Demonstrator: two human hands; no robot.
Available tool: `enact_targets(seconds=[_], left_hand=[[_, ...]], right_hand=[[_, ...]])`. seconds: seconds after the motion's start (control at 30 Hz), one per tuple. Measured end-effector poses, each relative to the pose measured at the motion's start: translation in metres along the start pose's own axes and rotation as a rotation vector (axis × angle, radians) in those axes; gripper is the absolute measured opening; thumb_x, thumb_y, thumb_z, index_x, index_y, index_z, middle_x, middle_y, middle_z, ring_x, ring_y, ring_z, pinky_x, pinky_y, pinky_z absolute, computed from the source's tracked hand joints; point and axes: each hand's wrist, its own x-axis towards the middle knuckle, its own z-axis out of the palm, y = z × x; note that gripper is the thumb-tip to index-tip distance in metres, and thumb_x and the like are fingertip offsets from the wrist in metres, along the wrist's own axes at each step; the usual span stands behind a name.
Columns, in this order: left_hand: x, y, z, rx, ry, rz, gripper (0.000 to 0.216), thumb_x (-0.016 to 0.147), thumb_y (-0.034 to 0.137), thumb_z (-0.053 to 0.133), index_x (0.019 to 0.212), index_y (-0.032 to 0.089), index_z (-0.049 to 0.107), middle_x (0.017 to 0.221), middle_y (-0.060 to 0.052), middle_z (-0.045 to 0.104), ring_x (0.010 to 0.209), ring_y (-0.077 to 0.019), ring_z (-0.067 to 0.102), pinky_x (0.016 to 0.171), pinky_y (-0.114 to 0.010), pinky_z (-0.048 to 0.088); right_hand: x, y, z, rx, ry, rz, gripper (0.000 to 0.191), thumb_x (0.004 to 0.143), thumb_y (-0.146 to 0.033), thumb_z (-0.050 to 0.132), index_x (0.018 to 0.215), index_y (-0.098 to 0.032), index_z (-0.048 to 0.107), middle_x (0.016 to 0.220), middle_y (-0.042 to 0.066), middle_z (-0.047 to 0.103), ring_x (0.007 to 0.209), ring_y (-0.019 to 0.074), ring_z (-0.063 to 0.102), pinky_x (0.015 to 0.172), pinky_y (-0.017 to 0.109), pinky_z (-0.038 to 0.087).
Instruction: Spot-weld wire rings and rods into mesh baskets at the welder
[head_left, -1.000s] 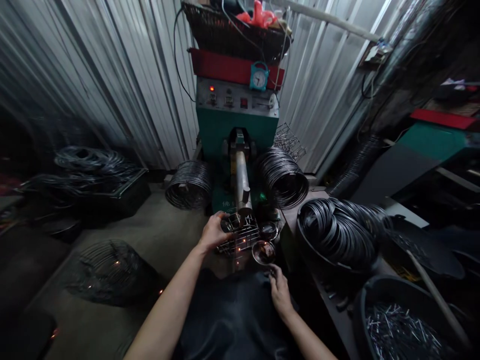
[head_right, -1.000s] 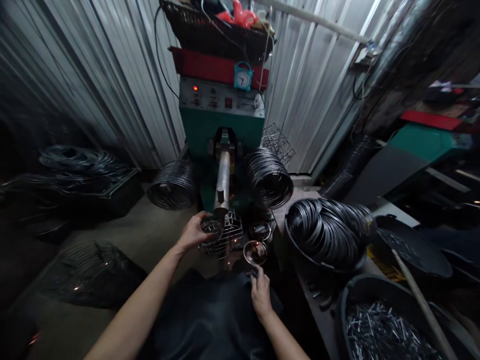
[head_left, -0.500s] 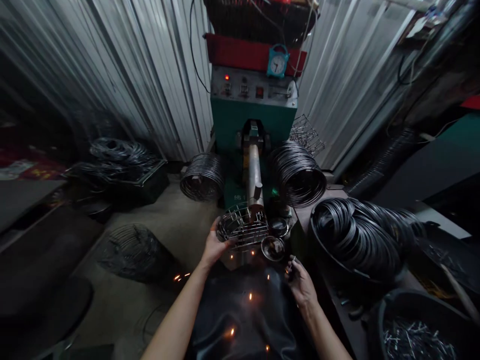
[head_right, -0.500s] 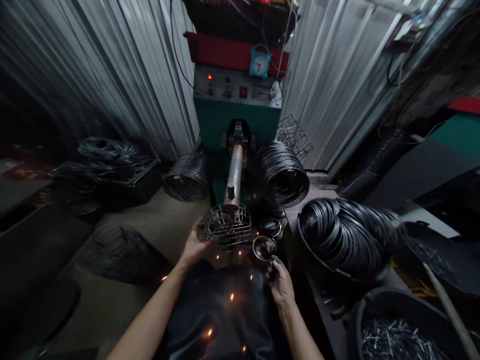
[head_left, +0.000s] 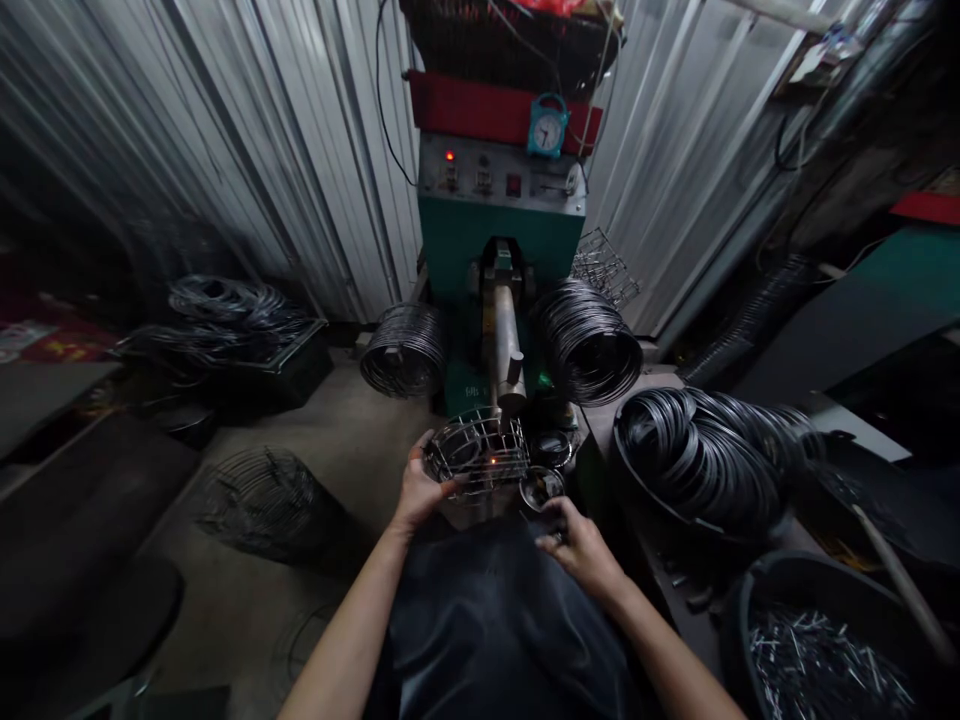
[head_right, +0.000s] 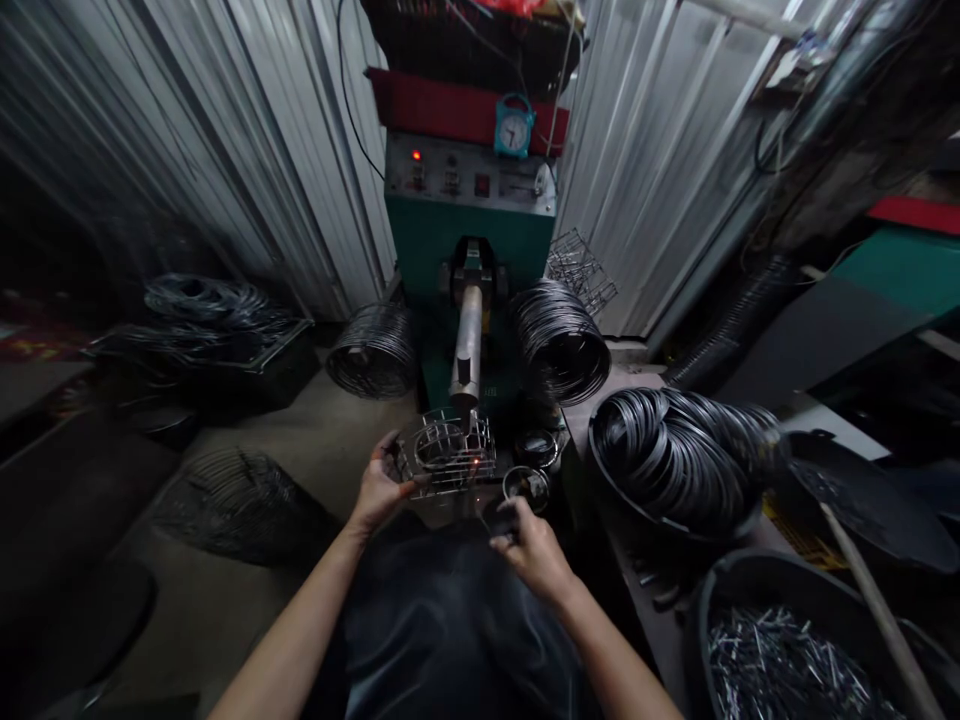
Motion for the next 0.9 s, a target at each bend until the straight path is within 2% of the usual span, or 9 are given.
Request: enact_targets(seconds=[0.07,0.13,0.23,0.33,0.43,0.5,0.6,0.7,0.9], left_hand=[[-0.015,0.013,-0.006,0.212,-0.014,0.131,0.093,0.047,0.039,0.082,0.128,0.018,0.04,0.122,-0.012,0.048,0.115,-0.031,0.049,0.099,-0.05,0.039],[-0.029,0.029,-0.006,0.383,-0.067,0.276,0.091,0.047,0.035,0.081,0.128,0.019,0.041,0.122,-0.012,0.047,0.116,-0.0315,0.046,0.099,-0.05,0.039],[-0.041,0.053,0.002,0.565,-0.133,0.391,0.089,0.049,0.031,0.078,0.129,0.02,0.04,0.12,-0.012,0.048,0.116,-0.0317,0.044,0.099,-0.048,0.038],[-0.042,0.069,0.011,0.683,-0.152,0.415,0.086,0.05,0.029,0.076,0.128,0.019,0.041,0.12,-0.014,0.049,0.116,-0.0336,0.044,0.099,-0.048,0.036],[-0.04,0.077,0.015,0.695,-0.208,0.438,0.081,0.049,0.024,0.074,0.125,0.019,0.045,0.123,-0.014,0.049,0.116,-0.0341,0.044,0.099,-0.048,0.034],[-0.038,0.079,0.016,0.672,-0.245,0.429,0.077,0.048,0.023,0.074,0.12,0.02,0.048,0.123,-0.013,0.05,0.117,-0.0336,0.043,0.099,-0.047,0.034],[-0.037,0.079,0.017,0.644,-0.249,0.373,0.068,0.049,0.022,0.074,0.113,0.02,0.052,0.122,-0.012,0.051,0.117,-0.0327,0.044,0.098,-0.047,0.035],[-0.035,0.078,0.019,0.638,-0.248,0.348,0.065,0.049,0.022,0.074,0.11,0.021,0.054,0.123,-0.012,0.051,0.117,-0.0322,0.044,0.097,-0.047,0.035],[-0.032,0.077,0.024,0.687,-0.28,0.392,0.065,0.048,0.023,0.075,0.11,0.021,0.055,0.123,-0.011,0.051,0.117,-0.0335,0.043,0.098,-0.047,0.033]], right_hand=[[0.018,-0.037,-0.007,-0.084,-0.09,-0.039,0.034,0.069,-0.019,0.062,0.101,-0.021,0.051,0.073,-0.002,0.062,0.065,0.0137,0.058,0.06,0.022,0.041],[0.035,-0.063,-0.006,-0.206,-0.149,-0.047,0.034,0.066,-0.016,0.063,0.097,-0.021,0.051,0.069,-0.003,0.061,0.064,0.0138,0.056,0.056,0.021,0.037],[0.053,-0.076,0.006,-0.364,-0.129,-0.017,0.031,0.063,-0.015,0.065,0.091,-0.021,0.051,0.069,-0.002,0.061,0.061,0.0143,0.055,0.053,0.021,0.031],[0.054,-0.068,0.022,-0.394,0.053,0.013,0.021,0.067,-0.017,0.062,0.085,-0.021,0.053,0.069,-0.001,0.062,0.061,0.0143,0.055,0.053,0.021,0.031],[0.047,-0.053,0.032,-0.278,0.194,-0.021,0.01,0.071,-0.017,0.058,0.079,-0.022,0.056,0.067,-0.002,0.063,0.061,0.0136,0.057,0.055,0.02,0.036],[0.043,-0.045,0.034,-0.144,0.191,-0.091,0.01,0.073,-0.017,0.054,0.079,-0.022,0.06,0.07,-0.002,0.065,0.065,0.0134,0.06,0.059,0.02,0.041],[0.043,-0.037,0.028,-0.007,0.09,-0.201,0.019,0.075,-0.016,0.05,0.084,-0.02,0.066,0.08,0.001,0.07,0.076,0.015,0.064,0.07,0.023,0.047],[0.047,-0.033,0.024,-0.04,0.029,-0.247,0.023,0.076,-0.016,0.051,0.088,-0.02,0.07,0.086,0.003,0.071,0.082,0.0169,0.065,0.075,0.027,0.048],[0.049,-0.028,0.025,-0.14,0.054,-0.182,0.028,0.073,-0.009,0.052,0.091,-0.02,0.071,0.087,0.004,0.072,0.082,0.0174,0.066,0.075,0.027,0.049]])
